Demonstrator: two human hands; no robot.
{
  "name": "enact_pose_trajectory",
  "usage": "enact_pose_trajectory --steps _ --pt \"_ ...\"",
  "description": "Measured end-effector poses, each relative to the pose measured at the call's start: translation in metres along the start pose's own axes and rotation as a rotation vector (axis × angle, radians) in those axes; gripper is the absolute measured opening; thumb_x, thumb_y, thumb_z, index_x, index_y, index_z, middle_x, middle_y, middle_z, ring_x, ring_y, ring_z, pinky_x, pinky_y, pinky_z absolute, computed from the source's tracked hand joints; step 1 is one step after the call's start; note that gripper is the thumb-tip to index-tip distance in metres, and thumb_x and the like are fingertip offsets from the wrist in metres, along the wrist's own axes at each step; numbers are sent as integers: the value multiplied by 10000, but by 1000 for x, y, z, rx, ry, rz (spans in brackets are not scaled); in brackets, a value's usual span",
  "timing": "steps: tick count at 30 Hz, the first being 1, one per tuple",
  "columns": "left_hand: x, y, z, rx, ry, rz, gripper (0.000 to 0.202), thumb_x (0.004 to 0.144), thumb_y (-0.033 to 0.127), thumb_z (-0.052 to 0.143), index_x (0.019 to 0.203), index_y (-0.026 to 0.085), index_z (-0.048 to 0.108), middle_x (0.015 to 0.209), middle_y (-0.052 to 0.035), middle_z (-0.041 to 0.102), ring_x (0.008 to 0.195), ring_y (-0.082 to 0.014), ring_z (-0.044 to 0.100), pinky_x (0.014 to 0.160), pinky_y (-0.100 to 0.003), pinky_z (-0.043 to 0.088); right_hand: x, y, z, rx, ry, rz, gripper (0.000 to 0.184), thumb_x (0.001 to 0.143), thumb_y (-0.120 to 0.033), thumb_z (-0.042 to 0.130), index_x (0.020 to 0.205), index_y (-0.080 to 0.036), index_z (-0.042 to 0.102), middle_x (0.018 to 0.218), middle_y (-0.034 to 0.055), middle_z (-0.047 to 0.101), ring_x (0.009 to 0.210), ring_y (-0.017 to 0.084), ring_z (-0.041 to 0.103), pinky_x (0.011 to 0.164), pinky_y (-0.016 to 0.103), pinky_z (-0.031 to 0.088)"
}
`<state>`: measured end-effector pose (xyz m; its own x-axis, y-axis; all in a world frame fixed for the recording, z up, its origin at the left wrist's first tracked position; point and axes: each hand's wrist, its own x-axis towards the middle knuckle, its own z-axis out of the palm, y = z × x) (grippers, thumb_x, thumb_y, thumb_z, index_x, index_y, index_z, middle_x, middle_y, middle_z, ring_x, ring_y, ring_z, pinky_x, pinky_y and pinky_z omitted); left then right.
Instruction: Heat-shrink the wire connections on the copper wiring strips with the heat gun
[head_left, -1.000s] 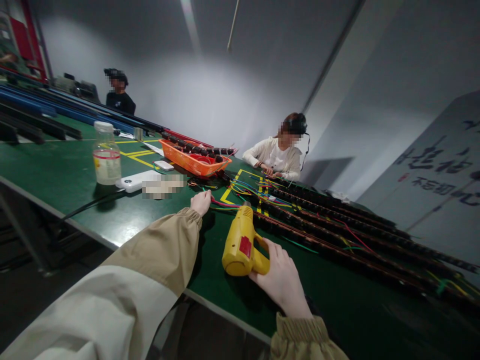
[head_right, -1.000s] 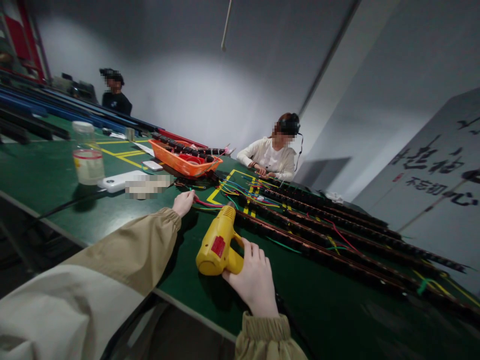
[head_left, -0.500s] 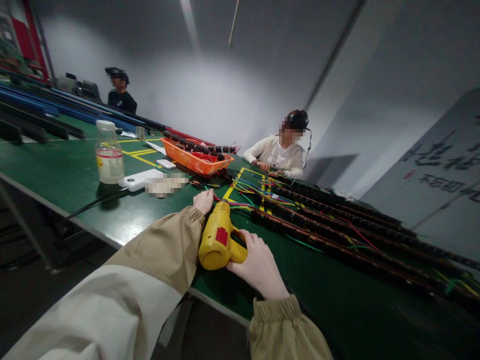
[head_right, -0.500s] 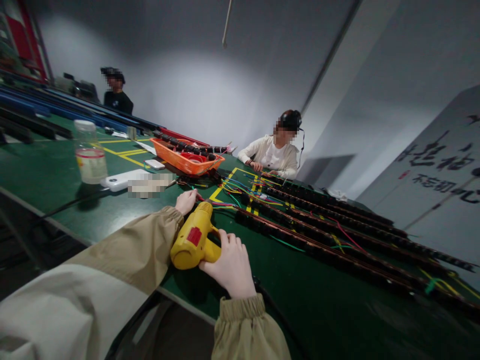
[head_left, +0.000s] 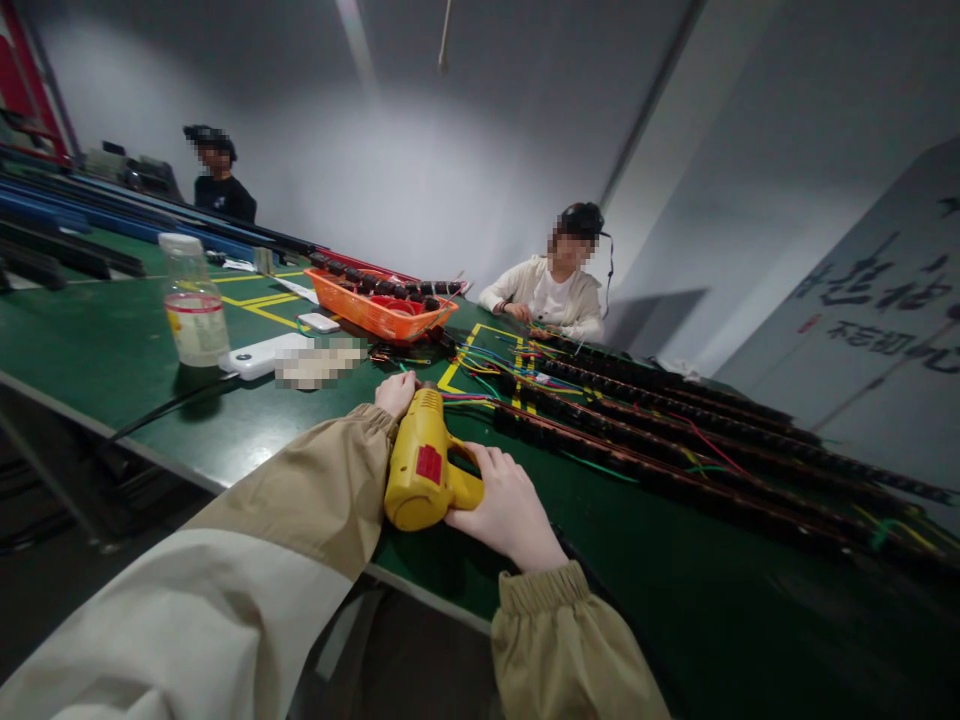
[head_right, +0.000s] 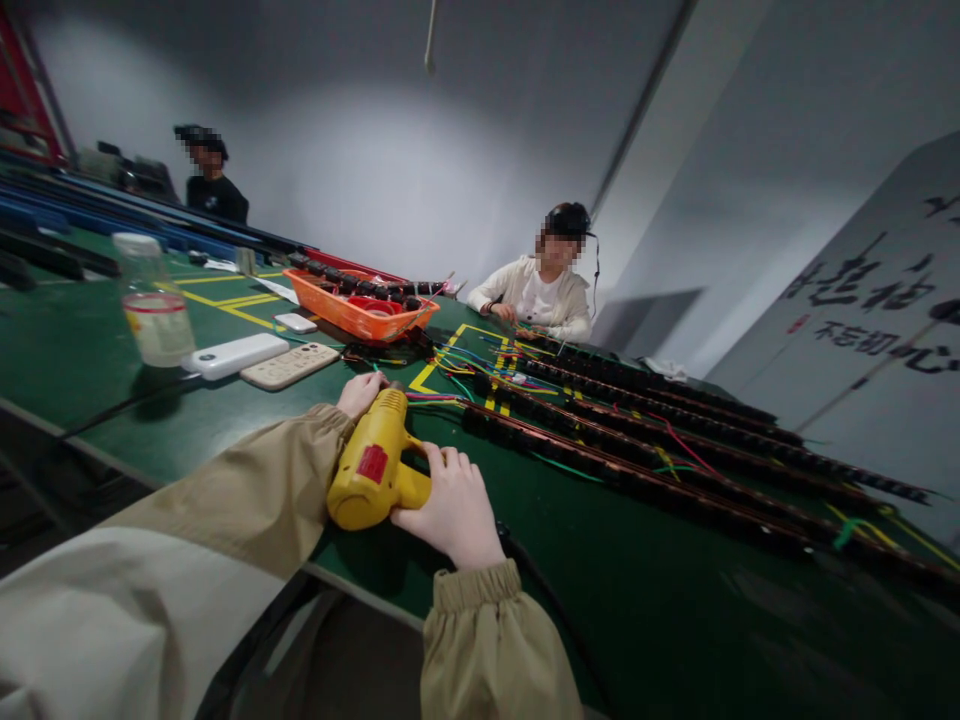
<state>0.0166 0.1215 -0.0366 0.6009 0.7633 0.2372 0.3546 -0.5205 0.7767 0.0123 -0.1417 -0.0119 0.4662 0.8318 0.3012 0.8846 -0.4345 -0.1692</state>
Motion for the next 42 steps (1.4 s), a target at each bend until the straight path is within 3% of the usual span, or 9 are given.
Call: enact_pose_trajectory --steps 5,10,19,22,27,33,42 --pt "-1 -2 2 26 -51 -31 359 894 325 362 870 192 695 977 -56 689 949 -175 603 812 -247 434 0 13 -3 23 -25 -12 759 636 -507 714 1288 -236 438 1092 54 521 1024 221 485 892 326 362" --pt "-3 -3 3 53 -57 -1 293 814 233 448 958 190 699 1044 -41 676 1013 -190 585 853 -247 427 -6 25 -7 26 -39 10 783 630 -506 723 1305 -238 433 1131 49 524 1033 215 486 887 312 363" --pt "-6 0 3 11 -35 -16 302 799 219 457 978 189 698 976 -31 689 911 -159 603 776 -218 443 -23 50 -17 -32 -3 112 772 654 -510 709 1312 -229 419 1175 62 507 1061 226 485 890 335 360" --pt "-9 4 1 15 -35 -40 303 798 224 455 977 202 698 997 -32 687 968 -177 598 837 -251 436 -28 55 -18 -52 14 138 778 660 -526 698 1317 -226 411 1200 71 502 1063 239 488 875 346 371" --pt "-11 8 1 58 -1 -81 290 803 228 444 926 247 706 1029 -11 679 1084 -226 563 1012 -399 347 -32 54 -17 -82 43 158 763 674 -522 687 1313 -207 416 1209 74 501 1054 249 487 881 357 380" --pt "-3 -3 9 -62 5 4 304 774 178 448 921 169 713 961 -53 685 935 -177 605 843 -246 453 -32 53 -17 -107 47 137 763 674 -495 690 1310 -170 421 1181 80 509 1040 254 483 904 366 382" --pt "3 -8 12 -122 18 -3 335 784 205 418 928 161 718 927 -51 692 915 -172 595 826 -235 448 -22 29 -13 -82 29 86 734 657 -461 705 1293 -207 439 1149 64 525 1015 247 489 886 348 385"
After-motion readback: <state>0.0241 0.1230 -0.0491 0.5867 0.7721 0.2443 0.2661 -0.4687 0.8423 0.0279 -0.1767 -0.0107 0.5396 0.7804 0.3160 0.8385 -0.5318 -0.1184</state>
